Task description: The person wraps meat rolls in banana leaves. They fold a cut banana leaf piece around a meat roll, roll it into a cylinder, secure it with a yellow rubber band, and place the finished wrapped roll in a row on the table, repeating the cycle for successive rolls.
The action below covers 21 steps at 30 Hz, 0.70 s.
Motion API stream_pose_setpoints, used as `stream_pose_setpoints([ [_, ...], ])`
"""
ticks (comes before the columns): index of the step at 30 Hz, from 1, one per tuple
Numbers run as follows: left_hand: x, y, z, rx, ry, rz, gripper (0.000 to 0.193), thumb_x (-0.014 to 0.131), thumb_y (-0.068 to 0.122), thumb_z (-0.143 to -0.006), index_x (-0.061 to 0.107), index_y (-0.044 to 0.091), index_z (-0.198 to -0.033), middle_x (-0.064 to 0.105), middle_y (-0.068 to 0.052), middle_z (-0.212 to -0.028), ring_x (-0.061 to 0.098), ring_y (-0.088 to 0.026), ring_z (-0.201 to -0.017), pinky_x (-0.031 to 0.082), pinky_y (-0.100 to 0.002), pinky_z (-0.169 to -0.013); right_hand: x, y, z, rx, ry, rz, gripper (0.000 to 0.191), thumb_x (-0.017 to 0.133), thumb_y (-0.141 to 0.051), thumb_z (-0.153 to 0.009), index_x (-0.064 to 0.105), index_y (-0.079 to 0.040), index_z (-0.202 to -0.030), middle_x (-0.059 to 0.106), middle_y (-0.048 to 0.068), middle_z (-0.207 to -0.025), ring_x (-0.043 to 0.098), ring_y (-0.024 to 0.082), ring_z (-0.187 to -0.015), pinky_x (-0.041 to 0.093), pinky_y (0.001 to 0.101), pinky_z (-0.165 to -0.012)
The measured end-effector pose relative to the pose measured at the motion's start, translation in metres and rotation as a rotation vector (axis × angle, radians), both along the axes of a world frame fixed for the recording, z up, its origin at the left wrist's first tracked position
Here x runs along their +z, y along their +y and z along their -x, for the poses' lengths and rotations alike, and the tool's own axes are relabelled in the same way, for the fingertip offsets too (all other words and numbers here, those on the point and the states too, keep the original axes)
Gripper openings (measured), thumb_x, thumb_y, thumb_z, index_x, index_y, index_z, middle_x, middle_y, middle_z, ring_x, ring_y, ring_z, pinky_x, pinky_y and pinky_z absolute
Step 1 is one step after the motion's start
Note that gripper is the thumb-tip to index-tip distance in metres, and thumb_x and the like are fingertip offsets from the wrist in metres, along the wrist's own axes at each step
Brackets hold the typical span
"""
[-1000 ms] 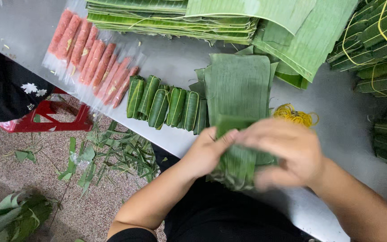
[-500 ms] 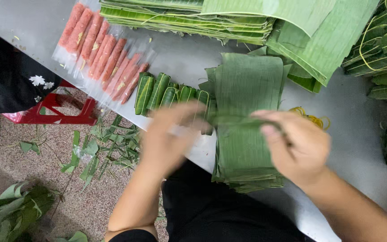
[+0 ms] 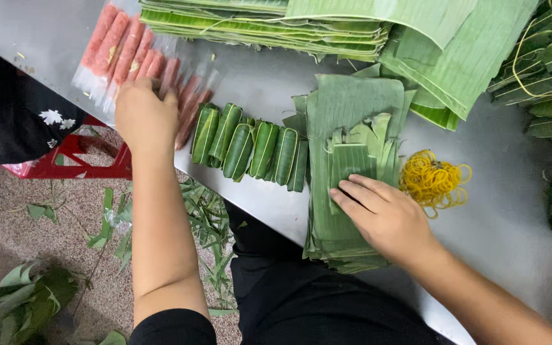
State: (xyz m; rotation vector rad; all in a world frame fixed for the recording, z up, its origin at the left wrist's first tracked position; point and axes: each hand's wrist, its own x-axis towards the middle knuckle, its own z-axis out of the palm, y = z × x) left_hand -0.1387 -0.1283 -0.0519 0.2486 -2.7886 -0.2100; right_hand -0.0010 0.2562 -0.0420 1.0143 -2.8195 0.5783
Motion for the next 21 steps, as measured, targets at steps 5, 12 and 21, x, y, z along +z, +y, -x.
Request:
stream_pose_setpoints([
  [5,0.049,0.041,-0.043,-0.097,0.12,-0.2,0.011,0.081,0.008,-0.095,0.072,0.005,-0.101,0.07,-0.012,-0.095,0.068,-0.025,-0.08,0.053,-0.039,-0.074,0.004,0.0,0.01,0.031,-0.13,0.129,0.048,0.073,-0.04,-0.085,0.07,-0.009,-0.121,0.069,0.01,-0.123,0.065,0.029,-0.118,0.055,0.0421,-0.092],
  [12,0.031,0.15,-0.126,-0.438,-0.656,-1.73,0.027,0.077,0.009,-0.094,0.059,0.005,-0.114,0.069,-0.004,-0.095,0.071,-0.012,-0.084,0.059,-0.026,-0.072,0.006,0.019,0.014,0.077,-0.506,0.52,0.047,0.067,-0.031,-0.094,0.063,0.001,-0.129,0.07,0.016,-0.122,0.068,0.03,-0.109,0.053,0.0404,-0.093],
  [21,-0.023,0.163,-0.14,-0.225,-0.591,-1.817,0.02,0.069,0.018,-0.097,0.068,0.0,-0.105,0.074,-0.007,-0.093,0.074,-0.015,-0.083,0.062,-0.031,-0.073,-0.04,0.062,-0.004,-0.44,-1.244,0.694,0.028,0.065,-0.026,-0.098,0.071,0.001,-0.094,0.057,0.0,-0.067,0.049,0.01,-0.059,0.04,0.0267,-0.053],
])
